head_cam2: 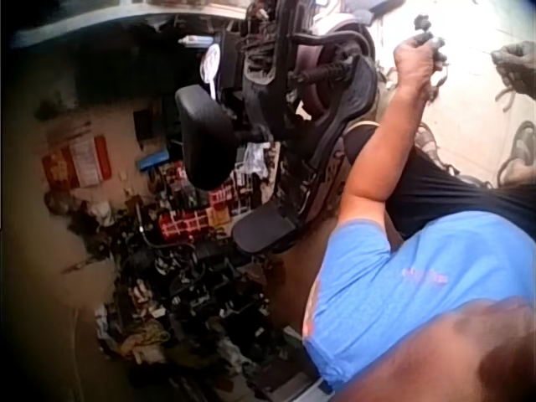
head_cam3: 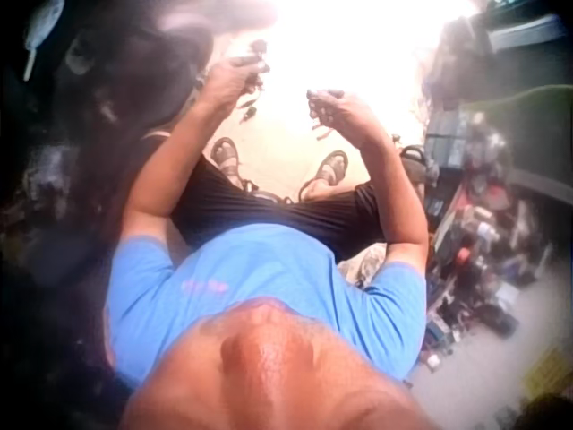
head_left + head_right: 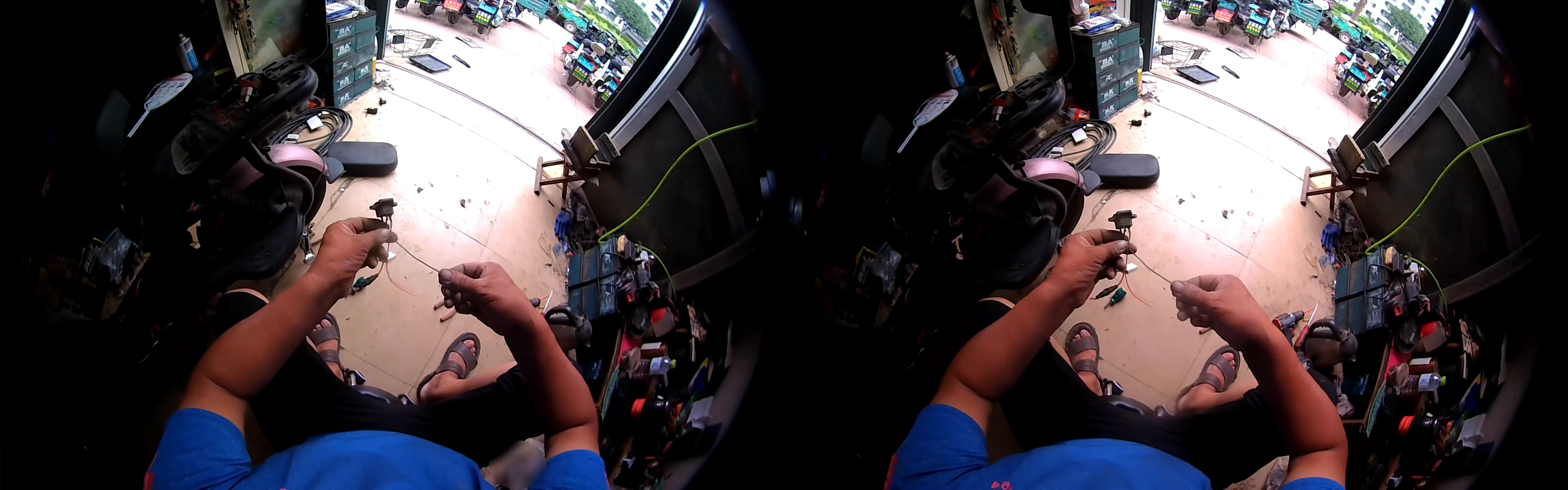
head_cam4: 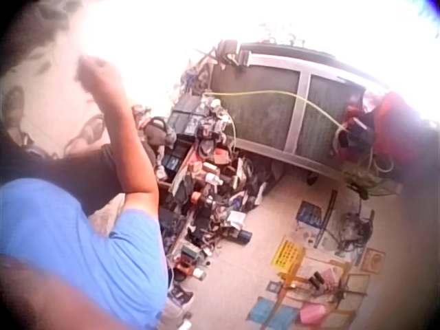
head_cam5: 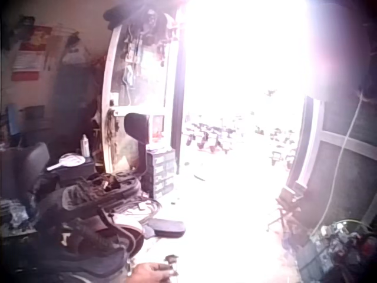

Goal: The person manipulates a small wire with a connector, uses pliers to strip or adjust the wire end, and then wraps yellow electrical tape around the wire and connector.

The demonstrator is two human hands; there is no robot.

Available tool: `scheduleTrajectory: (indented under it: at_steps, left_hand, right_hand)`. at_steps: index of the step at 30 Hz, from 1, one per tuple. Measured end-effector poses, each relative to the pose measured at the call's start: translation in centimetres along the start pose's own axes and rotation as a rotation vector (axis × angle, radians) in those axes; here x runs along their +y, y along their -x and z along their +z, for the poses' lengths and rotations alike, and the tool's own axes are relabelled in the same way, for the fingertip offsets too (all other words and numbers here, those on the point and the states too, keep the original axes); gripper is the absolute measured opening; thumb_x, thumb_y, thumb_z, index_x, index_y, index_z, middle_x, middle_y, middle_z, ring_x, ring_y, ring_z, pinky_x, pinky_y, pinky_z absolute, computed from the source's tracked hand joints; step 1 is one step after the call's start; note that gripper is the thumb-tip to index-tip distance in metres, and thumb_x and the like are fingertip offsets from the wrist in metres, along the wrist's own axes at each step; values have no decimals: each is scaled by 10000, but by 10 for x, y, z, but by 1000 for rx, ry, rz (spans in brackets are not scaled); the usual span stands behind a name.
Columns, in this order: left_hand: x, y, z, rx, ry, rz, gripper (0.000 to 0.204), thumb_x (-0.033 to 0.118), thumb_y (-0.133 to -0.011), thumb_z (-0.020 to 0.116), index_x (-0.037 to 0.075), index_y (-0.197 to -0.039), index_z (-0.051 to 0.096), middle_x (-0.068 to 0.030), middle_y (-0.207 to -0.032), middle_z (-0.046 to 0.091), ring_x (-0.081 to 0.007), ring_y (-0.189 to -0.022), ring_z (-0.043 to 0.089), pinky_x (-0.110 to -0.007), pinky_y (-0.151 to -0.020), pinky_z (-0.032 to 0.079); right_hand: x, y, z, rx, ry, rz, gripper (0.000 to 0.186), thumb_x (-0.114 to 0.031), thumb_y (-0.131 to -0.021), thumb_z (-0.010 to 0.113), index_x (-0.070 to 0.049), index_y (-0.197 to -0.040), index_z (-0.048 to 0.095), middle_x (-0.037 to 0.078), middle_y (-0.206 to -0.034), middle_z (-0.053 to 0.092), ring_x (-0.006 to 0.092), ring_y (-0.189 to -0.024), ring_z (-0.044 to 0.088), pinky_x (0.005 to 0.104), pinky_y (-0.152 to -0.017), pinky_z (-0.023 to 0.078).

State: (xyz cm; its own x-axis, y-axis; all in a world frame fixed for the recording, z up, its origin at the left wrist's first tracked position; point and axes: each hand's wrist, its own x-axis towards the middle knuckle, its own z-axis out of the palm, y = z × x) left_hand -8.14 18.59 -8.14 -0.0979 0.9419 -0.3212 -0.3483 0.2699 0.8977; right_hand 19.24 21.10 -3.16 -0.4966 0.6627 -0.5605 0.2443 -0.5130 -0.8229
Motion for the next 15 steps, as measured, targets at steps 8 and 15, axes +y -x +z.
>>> scheduleTrajectory:
  at_steps: [8, 15]
  left_hand:
    - [-4, 4, -2, -40, -116, -99, 269, 82, -963, 750, -93, -1151, 669, -130, -993, 728, -170, -739, 716, -242, -582, 556]
    - [12, 20, 14, -202, -93, -97, 231, 113, -1010, 704, -67, -1152, 681, -135, -1074, 749, -139, -775, 719, -226, -608, 558]
  right_hand:
    - [16, -18, -19, 56, -189, -62, 340, -244, -995, 754, 50, -1157, 700, 65, -938, 697, 145, -835, 672, 240, -702, 528]
    - [20, -22, -2, 72, 1, -103, 372, -284, -998, 746, 44, -1173, 723, 84, -954, 745, 129, -830, 691, 252, -733, 538]
